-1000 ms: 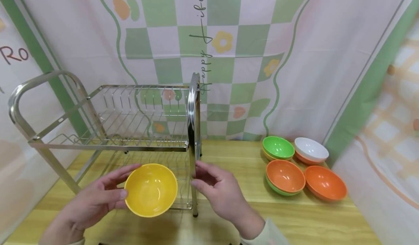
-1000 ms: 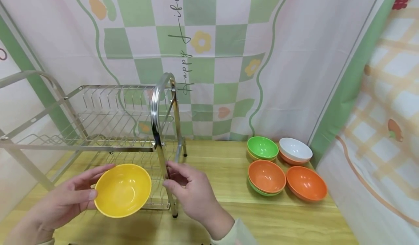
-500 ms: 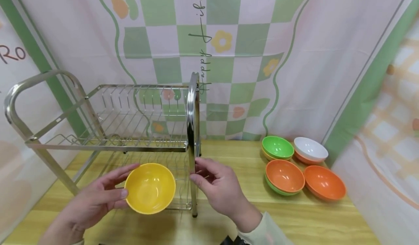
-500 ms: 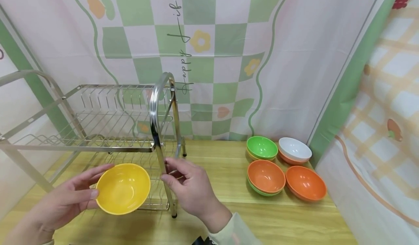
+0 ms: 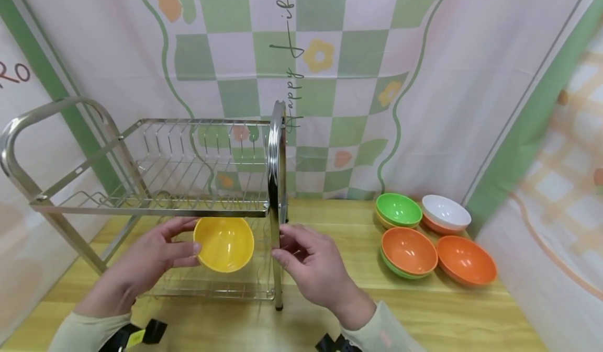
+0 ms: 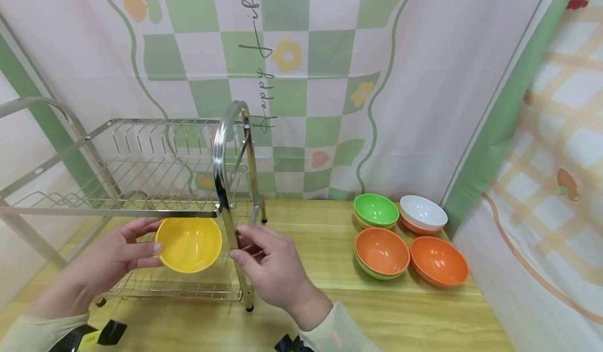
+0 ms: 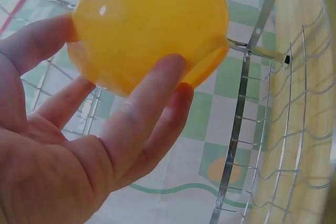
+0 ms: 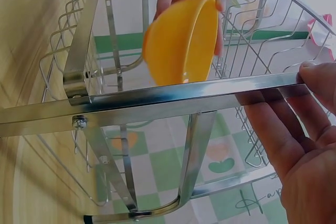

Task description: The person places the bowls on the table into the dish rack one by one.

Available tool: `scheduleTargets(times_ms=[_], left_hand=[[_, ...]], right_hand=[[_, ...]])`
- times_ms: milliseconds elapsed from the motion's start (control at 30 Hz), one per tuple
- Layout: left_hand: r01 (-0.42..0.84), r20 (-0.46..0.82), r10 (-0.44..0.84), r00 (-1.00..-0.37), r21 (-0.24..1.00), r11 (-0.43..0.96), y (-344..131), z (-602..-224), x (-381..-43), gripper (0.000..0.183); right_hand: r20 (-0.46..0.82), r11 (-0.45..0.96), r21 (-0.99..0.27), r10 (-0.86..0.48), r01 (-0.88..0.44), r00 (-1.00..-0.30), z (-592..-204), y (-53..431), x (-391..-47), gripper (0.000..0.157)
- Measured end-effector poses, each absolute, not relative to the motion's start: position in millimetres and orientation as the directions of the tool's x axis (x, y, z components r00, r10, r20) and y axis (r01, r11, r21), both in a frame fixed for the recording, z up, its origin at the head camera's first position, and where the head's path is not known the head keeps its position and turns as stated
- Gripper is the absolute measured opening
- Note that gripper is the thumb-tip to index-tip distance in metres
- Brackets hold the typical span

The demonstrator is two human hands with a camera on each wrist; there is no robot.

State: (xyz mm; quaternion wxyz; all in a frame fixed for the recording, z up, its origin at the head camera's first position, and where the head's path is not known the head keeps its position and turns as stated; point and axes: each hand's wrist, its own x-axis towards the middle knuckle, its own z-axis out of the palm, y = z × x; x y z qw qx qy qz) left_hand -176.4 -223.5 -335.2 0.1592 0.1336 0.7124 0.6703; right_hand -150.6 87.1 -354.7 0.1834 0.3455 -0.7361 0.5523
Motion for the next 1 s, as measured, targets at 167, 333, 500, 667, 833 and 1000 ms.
scheduleTargets(times_ms=[167, 333, 500, 667, 833, 1000], left_hand=[[0.019, -0.129, 0.337, -0.933, 0.915, 0.402, -219, -324, -191, 0.071], [-0.009, -0.223, 0.29, -0.93, 0.807, 0.591, -208, -321, -211, 0.071], [0.049, -0.134, 0.415, -0.9, 0.914, 0.402, -194, -325, -233, 0.075], [0.112, -0.125, 0.406, -0.905, 0.851, 0.513, -183, -324, -245, 0.07], [0.217, -0.077, 0.368, -0.927, 0.692, 0.689, -170, -324, -255, 0.07], [0.257, -0.052, 0.38, -0.924, 0.652, 0.713, -155, -329, -262, 0.067]], right_hand=[[0.631, 0.152, -0.705, -0.311, -0.693, -0.711, -355, 87, -150, 0.025], [0.62, 0.17, -0.708, -0.315, -0.686, -0.718, -354, 87, -151, 0.023], [0.639, 0.172, -0.689, -0.313, -0.704, -0.703, -354, 86, -151, 0.023], [0.651, 0.164, -0.681, -0.313, -0.714, -0.692, -354, 85, -150, 0.023], [0.644, 0.178, -0.683, -0.31, -0.708, -0.699, -354, 86, -151, 0.023], [0.642, 0.185, -0.686, -0.303, -0.704, -0.705, -354, 86, -150, 0.022]])
